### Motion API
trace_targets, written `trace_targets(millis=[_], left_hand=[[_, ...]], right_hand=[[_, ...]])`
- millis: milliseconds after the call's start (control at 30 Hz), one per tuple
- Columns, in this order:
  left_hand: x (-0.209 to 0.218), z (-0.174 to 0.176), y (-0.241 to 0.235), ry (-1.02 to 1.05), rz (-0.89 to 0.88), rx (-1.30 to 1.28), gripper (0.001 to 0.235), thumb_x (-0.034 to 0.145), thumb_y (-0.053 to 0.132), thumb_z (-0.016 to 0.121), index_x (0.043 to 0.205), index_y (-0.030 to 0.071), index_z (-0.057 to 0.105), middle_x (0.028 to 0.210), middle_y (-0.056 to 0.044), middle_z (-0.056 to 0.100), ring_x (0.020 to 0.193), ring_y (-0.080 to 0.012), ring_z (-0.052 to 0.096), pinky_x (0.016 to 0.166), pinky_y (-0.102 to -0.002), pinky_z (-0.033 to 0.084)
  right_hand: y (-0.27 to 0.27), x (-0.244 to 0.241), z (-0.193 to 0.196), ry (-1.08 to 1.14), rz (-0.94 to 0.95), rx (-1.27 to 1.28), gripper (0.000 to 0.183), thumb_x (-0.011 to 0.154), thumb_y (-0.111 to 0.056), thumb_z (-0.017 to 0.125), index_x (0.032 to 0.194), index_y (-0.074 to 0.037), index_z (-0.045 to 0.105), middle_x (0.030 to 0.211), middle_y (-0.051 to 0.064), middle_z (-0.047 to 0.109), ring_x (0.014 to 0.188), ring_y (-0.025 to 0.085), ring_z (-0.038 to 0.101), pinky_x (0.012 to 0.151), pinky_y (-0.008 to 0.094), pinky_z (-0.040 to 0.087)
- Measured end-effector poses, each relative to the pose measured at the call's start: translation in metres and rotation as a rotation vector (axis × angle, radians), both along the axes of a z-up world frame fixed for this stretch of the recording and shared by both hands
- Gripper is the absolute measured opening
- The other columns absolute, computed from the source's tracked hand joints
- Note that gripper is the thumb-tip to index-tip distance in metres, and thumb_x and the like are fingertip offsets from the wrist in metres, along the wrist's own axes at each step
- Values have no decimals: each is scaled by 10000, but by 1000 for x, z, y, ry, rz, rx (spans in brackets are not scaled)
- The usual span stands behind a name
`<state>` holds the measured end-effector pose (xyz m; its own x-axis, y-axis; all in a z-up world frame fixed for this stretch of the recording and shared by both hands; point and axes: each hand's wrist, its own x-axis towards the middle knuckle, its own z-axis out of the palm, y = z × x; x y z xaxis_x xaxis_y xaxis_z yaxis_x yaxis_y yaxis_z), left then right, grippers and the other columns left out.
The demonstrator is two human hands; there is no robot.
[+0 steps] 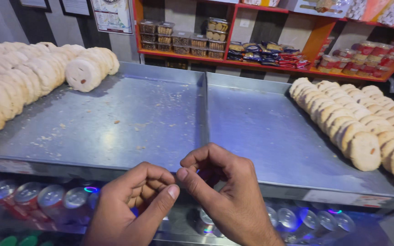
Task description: The person picks up a pastry from one tray, checks it, and places it into a row on another tray.
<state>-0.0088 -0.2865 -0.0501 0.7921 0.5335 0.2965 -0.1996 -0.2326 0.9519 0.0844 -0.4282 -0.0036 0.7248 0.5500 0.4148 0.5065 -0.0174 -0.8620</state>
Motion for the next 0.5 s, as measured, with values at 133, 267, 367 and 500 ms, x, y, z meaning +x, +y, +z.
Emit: trace_targets(millis=[133,267,367,500], left_hand=[[-21,1,76,40,15,-3,89,802,151,820,834,71,840,578,-15,667,494,-89,562,462,-256,418],[-38,24,144,88,-14,23,54,861,83,775,853,63,824,655,-7,673,537,-83,515,498,-255,416],[-42,50,182,316,125,337,80,829,255,753,876,197,780,777,61,841,640,-94,739,686,-259,583],[-34,61,232,329,195,590,89,816,295,711,882,247,745,766,89,815,695,-145,763,725,-343,540]], right_hand=[[77,-20,1,-41,-20,9,101,880,-165,779,806,-101,754,639,-49,648,554,45,498,503,232,436],[146,-33,6,-3,-4,-40,64,877,-131,746,822,-98,742,679,-31,671,585,55,517,534,242,429],[191,-31,11,-159,7,-151,97,868,-174,684,793,-131,729,667,-55,693,562,56,555,549,256,480],[240,-10,16,-285,11,-311,97,846,-244,684,820,-169,740,700,-70,739,594,65,625,595,284,507]])
